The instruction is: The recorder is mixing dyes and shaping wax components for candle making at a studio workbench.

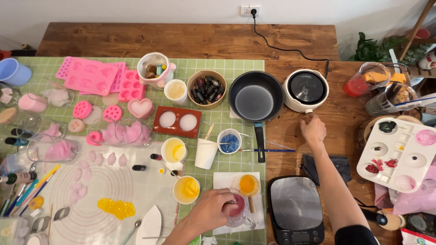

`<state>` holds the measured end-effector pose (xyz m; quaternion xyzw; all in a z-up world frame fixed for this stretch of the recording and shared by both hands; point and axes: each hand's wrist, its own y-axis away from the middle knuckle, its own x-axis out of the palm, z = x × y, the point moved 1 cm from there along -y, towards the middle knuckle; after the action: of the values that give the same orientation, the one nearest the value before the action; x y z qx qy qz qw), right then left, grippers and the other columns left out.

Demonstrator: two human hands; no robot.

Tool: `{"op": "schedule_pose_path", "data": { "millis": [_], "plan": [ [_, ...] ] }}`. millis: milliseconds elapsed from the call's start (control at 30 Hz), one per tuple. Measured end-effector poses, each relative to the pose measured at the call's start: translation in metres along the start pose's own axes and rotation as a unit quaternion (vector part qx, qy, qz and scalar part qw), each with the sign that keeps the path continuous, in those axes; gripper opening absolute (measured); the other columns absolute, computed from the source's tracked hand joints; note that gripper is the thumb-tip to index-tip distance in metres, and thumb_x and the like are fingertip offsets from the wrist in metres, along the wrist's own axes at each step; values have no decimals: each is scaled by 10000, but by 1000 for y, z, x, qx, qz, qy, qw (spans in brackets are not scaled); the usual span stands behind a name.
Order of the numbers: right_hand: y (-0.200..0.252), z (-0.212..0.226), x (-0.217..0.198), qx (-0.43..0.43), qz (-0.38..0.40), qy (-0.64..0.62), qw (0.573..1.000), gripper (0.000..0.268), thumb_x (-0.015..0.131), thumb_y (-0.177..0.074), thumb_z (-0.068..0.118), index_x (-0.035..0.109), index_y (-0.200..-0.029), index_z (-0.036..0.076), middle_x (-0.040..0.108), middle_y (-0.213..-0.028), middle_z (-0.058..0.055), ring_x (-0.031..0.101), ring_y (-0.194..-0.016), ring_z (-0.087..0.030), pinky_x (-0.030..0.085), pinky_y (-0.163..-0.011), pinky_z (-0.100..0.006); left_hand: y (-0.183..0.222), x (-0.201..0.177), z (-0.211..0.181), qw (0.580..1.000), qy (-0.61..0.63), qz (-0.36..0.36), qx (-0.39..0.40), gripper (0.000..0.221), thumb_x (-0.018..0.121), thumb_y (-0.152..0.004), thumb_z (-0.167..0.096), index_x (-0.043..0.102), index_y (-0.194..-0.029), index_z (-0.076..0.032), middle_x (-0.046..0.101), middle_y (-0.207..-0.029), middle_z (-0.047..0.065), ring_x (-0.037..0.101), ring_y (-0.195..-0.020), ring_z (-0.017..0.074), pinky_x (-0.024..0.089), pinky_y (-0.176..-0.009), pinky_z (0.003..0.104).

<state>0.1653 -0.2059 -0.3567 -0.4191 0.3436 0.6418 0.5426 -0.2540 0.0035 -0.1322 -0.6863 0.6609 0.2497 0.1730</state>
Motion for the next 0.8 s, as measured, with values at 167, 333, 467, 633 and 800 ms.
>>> {"op": "schedule_pose_path", "data": {
  "millis": [167, 333, 467, 633, 800],
  "plan": [
    [43, 29, -49, -63, 101, -27, 993, 371, 743, -879, 325, 745, -1164, 87, 780, -1012, -156, 712, -1027, -368, 547, -903, -486, 14, 8, -1, 998, 31, 37, 30, 68, 685, -857, -55, 712, -886, 1, 729, -954, 152, 687, -883, 388, 540, -774, 457],
    [136, 72, -125, -166, 170, -87, 967, 354, 732, -909, 324, 740, -1160, 75, 779, -923, -142, 764, -894, -295, 580, -825, -411, 29, 11, 19, 996, 14, -17, 82, 102, 622, -894, -43, 704, -943, -6, 706, -998, 154, 688, -896, 387, 555, -810, 457],
    [241, 97, -163, -162, 266, -72, 948, 359, 730, -885, 272, 729, -1212, 123, 769, -834, -105, 733, -710, -230, 578, -694, -363, 34, 14, 23, 992, -26, -2, 121, 106, 619, -861, -45, 703, -917, -15, 707, -934, 182, 675, -891, 403, 540, -786, 481],
    [350, 74, -123, -136, 308, -97, 937, 389, 773, -846, 295, 732, -1198, 134, 798, -890, -50, 725, -691, -177, 576, -667, -321, 33, 18, 26, 991, 21, 28, 133, 110, 620, -889, -88, 711, -923, -38, 720, -908, 190, 668, -863, 396, 537, -760, 475],
    [427, 93, -103, -60, 179, -208, 960, 475, 790, -838, 271, 662, -1235, 45, 766, -1072, -100, 717, -681, -209, 579, -658, -357, 20, 27, 78, 986, 85, -50, 136, 176, 660, -921, -168, 763, -981, -39, 694, -818, 194, 689, -693, 320, 542, -640, 416]
  ]
}}
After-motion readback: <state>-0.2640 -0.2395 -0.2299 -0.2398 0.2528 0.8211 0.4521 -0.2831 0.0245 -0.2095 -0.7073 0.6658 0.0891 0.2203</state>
